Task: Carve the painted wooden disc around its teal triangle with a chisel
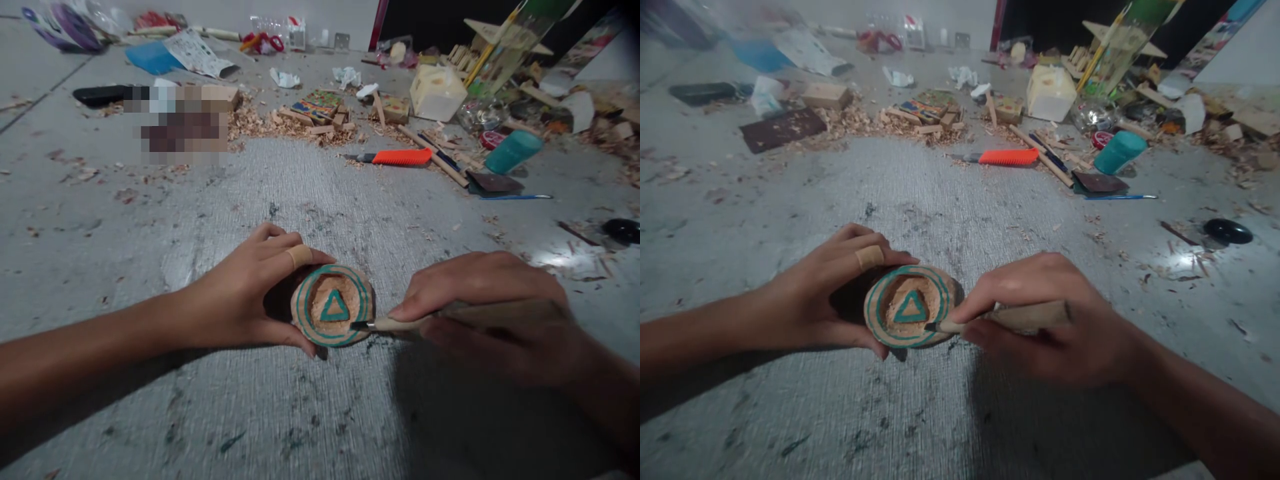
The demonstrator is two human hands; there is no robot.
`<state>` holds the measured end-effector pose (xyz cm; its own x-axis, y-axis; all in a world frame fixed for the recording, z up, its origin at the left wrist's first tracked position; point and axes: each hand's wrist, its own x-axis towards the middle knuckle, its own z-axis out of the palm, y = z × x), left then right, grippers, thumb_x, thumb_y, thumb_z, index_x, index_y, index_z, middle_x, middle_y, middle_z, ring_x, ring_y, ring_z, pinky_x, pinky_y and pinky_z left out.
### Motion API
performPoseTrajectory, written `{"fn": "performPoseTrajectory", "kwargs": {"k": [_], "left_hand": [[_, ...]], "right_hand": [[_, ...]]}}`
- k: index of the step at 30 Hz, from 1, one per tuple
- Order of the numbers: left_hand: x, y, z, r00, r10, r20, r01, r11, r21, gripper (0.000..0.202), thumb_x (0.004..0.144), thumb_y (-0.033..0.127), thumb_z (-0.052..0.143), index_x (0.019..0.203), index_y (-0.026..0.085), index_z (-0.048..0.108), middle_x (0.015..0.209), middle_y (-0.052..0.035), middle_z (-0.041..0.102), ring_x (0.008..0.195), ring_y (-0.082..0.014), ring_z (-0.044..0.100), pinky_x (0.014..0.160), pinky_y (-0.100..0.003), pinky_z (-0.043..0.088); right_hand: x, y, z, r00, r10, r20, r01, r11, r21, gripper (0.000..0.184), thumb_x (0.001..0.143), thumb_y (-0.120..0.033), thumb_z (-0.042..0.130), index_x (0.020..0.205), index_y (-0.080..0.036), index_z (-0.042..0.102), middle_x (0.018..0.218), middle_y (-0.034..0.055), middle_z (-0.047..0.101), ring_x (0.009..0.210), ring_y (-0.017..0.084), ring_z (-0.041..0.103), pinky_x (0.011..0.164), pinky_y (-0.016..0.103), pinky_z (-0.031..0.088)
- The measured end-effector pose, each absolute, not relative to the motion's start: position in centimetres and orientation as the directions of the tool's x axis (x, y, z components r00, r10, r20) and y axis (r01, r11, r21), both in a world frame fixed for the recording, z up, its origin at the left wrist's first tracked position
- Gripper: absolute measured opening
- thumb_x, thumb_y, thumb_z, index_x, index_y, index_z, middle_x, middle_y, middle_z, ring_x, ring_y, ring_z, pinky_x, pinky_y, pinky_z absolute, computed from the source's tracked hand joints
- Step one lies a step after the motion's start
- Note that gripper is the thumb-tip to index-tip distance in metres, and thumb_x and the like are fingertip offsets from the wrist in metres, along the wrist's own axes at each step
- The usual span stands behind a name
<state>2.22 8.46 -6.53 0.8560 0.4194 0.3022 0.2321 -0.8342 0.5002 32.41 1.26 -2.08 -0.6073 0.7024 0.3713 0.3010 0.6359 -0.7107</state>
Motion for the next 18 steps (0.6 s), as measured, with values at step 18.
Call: {"fn": "performPoseTrajectory", "kwargs": {"k": [18], "left_hand": [[2.23, 8.43, -6.15, 0.845, 0.397, 0.360, 0.192, -0.852, 0.487, 0.079, 0.080, 0.078, 0.078, 0.130, 0.022, 0.054, 0.105, -0.0037, 0.070, 0.094, -0.0232, 0.064, 0.096, -0.039, 0.037]], "right_hand": [[31.61, 1.05, -1.52, -0.630, 0.694, 0.348, 0.277, 0.619, -0.735, 0.015, 0.097, -0.011, 0.064, 0.106, -0.017, 0.074, 0.078, 0.0023, 0.077, 0.067, 0.013, 0.070, 0.062, 0.028, 0.054]]}}
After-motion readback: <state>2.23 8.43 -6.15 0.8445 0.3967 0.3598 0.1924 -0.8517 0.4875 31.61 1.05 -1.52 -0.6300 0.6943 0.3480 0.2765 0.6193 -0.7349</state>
